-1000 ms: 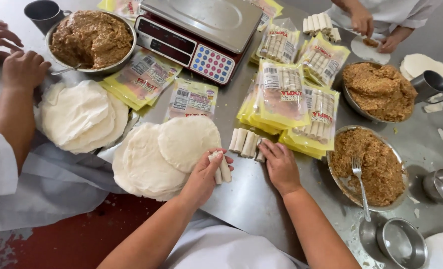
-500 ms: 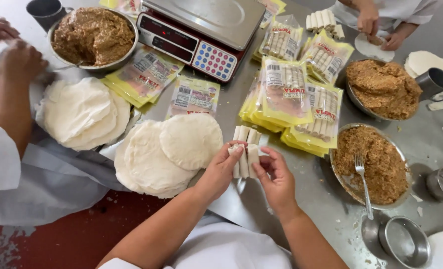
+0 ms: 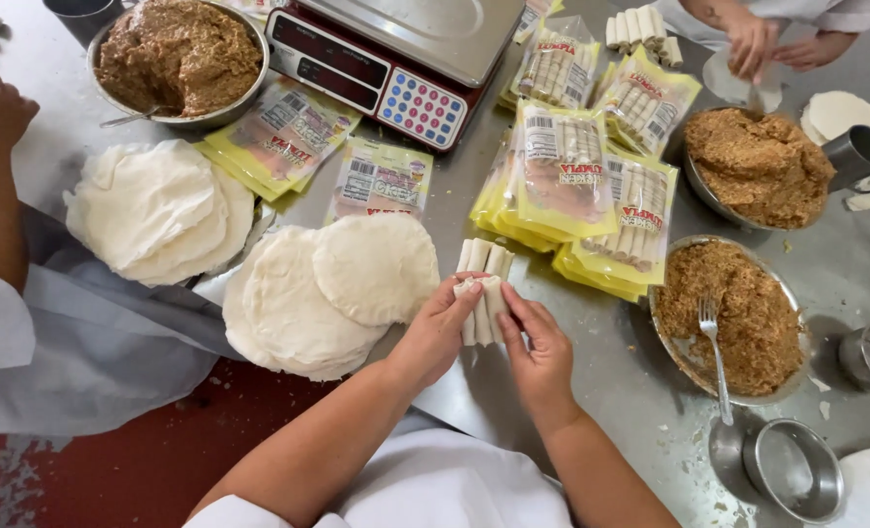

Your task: A person is seen preparing lumpia rolls by placing meat filling on wrappers, rolling them, and then placing the finished rolls into plastic bags.

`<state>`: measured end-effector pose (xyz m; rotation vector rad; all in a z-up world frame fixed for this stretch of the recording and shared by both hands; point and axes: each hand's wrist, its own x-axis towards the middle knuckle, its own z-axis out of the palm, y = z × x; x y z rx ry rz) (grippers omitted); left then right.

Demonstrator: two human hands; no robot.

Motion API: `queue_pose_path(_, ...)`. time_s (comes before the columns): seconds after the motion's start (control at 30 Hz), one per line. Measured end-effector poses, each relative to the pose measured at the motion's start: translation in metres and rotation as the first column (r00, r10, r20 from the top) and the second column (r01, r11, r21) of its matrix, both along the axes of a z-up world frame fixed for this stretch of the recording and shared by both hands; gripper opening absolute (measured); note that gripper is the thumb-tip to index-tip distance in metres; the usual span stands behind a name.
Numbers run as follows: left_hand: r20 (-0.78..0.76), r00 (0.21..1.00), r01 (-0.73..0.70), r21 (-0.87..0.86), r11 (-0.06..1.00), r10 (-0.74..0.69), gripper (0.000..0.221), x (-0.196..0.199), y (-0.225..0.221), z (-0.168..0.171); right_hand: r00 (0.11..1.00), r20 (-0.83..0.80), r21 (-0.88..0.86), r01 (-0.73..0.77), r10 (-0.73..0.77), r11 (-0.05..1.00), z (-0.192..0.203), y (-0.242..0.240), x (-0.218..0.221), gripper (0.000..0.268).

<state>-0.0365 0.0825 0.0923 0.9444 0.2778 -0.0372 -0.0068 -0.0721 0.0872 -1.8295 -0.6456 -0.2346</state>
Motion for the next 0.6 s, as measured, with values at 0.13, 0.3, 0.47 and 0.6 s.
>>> queue_pose_path(0.13, 0.003, 0.996, -0.086, 0.004, 0.996, 0.086, 0.035, 0.002, -0.009, -0.012, 0.996, 0.04, -0.035, -0.077, 0.078, 0.996, -0.004, 0.017, -0.01, 0.054)
queue_pose_path(0.3, -0.006, 0.993, -0.118, -0.154, 0.981, 0.119, 0.049, -0.008, -0.017, 0.019, 0.977, -0.196, 0.247, -0.034, 0.085, 0.968, -0.015, 0.021, -0.014, 0.076)
queue_pose_path(0.47, -0.009, 0.998, -0.068, -0.148, 0.987, 0.068, 0.06, 0.002, 0.003, 0.008, 0.968, -0.242, 0.153, -0.036, 0.073, 0.988, -0.018, 0.024, -0.015, 0.072)
queue_pose_path(0.6, -0.143, 0.973, -0.196, -0.112, 0.974, 0.18, 0.028, 0.01, 0.01, -0.03, 0.982, 0.001, -0.075, -0.187, 0.188, 0.979, -0.023, 0.022, 0.011, 0.043)
